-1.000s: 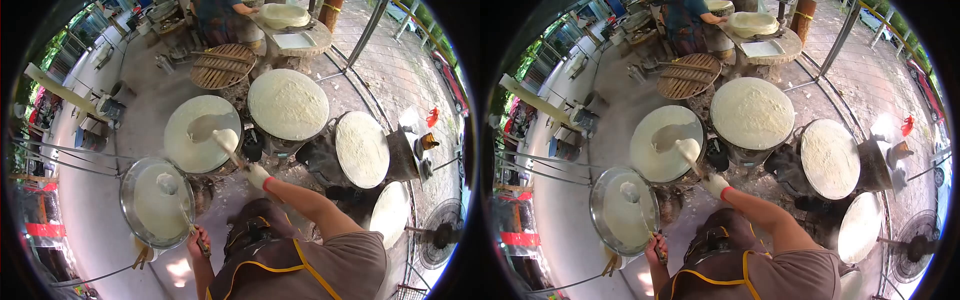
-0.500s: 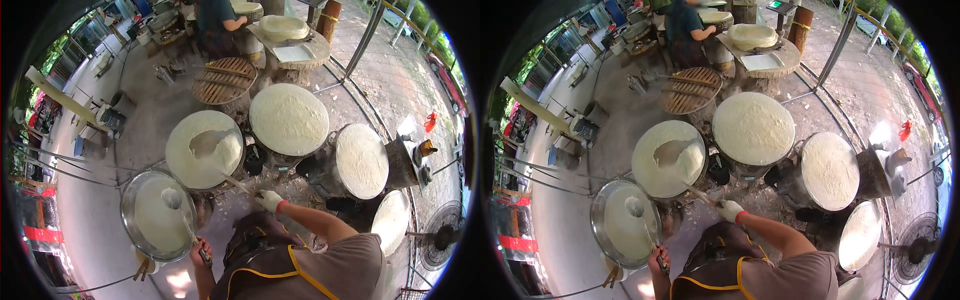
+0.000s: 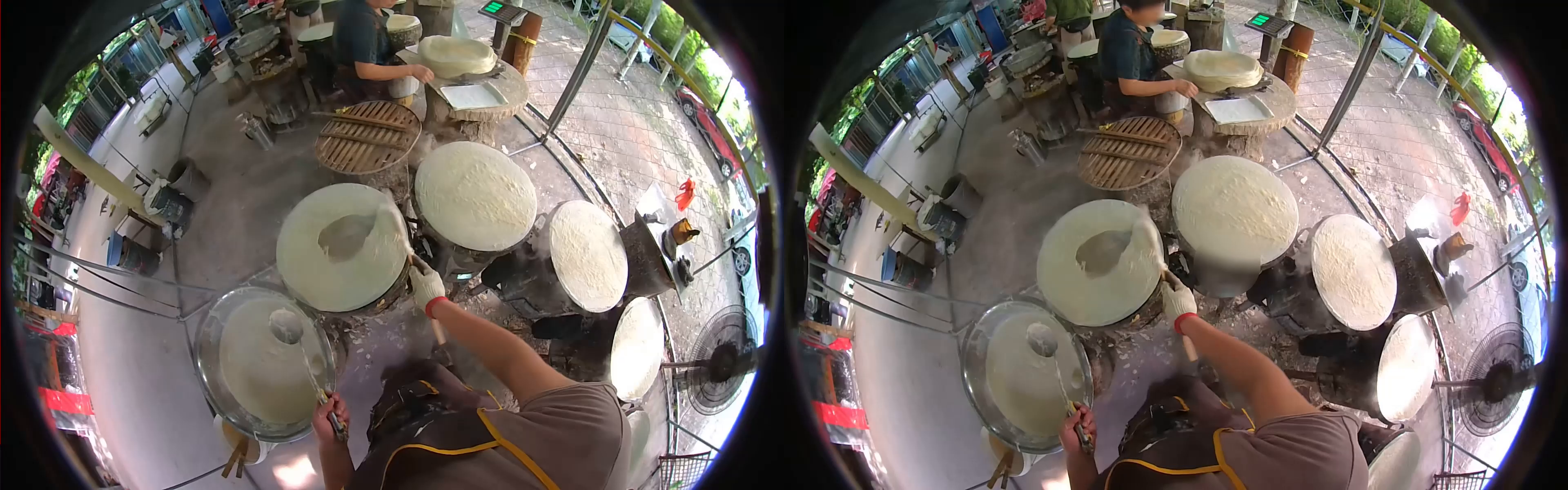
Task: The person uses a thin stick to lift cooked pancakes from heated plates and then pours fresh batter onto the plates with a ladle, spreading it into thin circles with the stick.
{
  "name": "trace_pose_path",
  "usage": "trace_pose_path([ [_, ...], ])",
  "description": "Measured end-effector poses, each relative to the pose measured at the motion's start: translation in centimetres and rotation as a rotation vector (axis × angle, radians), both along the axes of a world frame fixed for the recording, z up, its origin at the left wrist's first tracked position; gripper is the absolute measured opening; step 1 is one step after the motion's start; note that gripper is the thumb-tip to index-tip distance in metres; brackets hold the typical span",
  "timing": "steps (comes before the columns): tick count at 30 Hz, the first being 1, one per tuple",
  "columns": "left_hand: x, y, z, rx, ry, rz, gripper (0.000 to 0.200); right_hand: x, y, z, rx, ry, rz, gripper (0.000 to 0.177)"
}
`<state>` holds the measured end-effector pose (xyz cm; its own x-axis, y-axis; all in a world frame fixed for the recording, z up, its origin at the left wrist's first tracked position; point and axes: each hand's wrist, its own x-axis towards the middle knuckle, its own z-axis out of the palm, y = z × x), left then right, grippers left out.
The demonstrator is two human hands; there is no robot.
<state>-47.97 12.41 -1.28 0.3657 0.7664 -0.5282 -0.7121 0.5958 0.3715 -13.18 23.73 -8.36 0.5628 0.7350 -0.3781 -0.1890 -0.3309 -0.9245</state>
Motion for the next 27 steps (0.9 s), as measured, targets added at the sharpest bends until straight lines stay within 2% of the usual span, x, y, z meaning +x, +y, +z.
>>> trace_pose_path([
  [2,-0.6,0.6,-0.2,-0.027,-0.014,-0.005,0.021,-2.2,0.8,1.7,-0.215,0.135,-0.118,0.036],
  [3,-1.0,1.1,-0.5,-0.016,-0.034,-0.018,0.021,-2.7,1.5,-0.7,-0.084,-0.020,0.010,0.035],
  [5,-1.5,1.7,-0.9,0.000,-0.069,-0.042,0.023,-2.4,3.4,-1.3,0.020,0.141,0.267,0.036],
  [7,-1.5,2.0,-0.4,-0.002,-0.034,-0.051,0.022,-1.1,3.1,-1.0,-0.033,-0.229,0.223,0.037],
  [8,-1.3,2.3,0.1,-0.001,-0.019,-0.055,0.022,-1.2,0.9,3.5,-0.089,-0.187,0.081,0.036],
  [9,-1.2,2.5,0.5,-0.009,-0.013,-0.066,0.021,-1.0,0.0,0.0,0.007,-0.196,-0.096,0.036],
  [10,-1.0,2.7,0.8,-0.016,-0.006,-0.076,0.021,-1.3,-2.2,-1.2,-0.011,-0.170,-0.052,0.037],
  [11,-1.1,2.8,1.1,-0.024,0.004,-0.089,0.020,-2.3,-4.7,0.9,-0.168,-0.282,0.085,0.038],
  [12,-1.2,3.0,1.2,-0.026,0.004,-0.102,0.019,-3.1,-6.8,-0.3,-0.241,-0.318,0.176,0.037],
  [14,-1.3,3.2,1.4,-0.031,0.005,-0.125,0.019,-4.5,-9.8,-0.7,-0.202,0.074,0.180,0.037],
  [15,-1.3,3.3,1.5,-0.036,0.019,-0.139,0.019,-4.8,-9.9,-1.1,-0.171,0.102,0.101,0.037],
  [17,-1.3,3.4,1.7,-0.049,0.051,-0.167,0.019,-5.1,-9.1,-2.6,-0.110,0.161,-0.055,0.037],
  [18,-1.3,3.5,1.8,-0.056,0.046,-0.180,0.019,-6.1,-7.1,-3.3,0.032,0.205,-0.264,0.037],
  [20,-1.2,3.7,2.0,-0.071,0.038,-0.207,0.018,-7.7,-2.1,-2.1,-0.143,0.154,-0.269,0.038],
  [22,-0.9,3.9,2.6,-0.070,0.055,-0.222,0.019,-7.6,1.4,-1.8,-0.110,0.101,-0.017,0.041],
  [25,-0.7,3.8,3.5,-0.072,0.064,-0.239,0.019,-4.6,2.0,-0.5,-0.013,0.043,-0.139,0.042],
  [26,-0.5,3.9,3.6,-0.068,0.061,-0.238,0.020,-4.1,2.7,-2.3,0.012,0.141,-0.361,0.041],
  [27,-0.3,4.0,3.4,-0.059,0.080,-0.243,0.020,-3.9,2.4,-4.0,-0.073,0.080,-0.226,0.040],
])
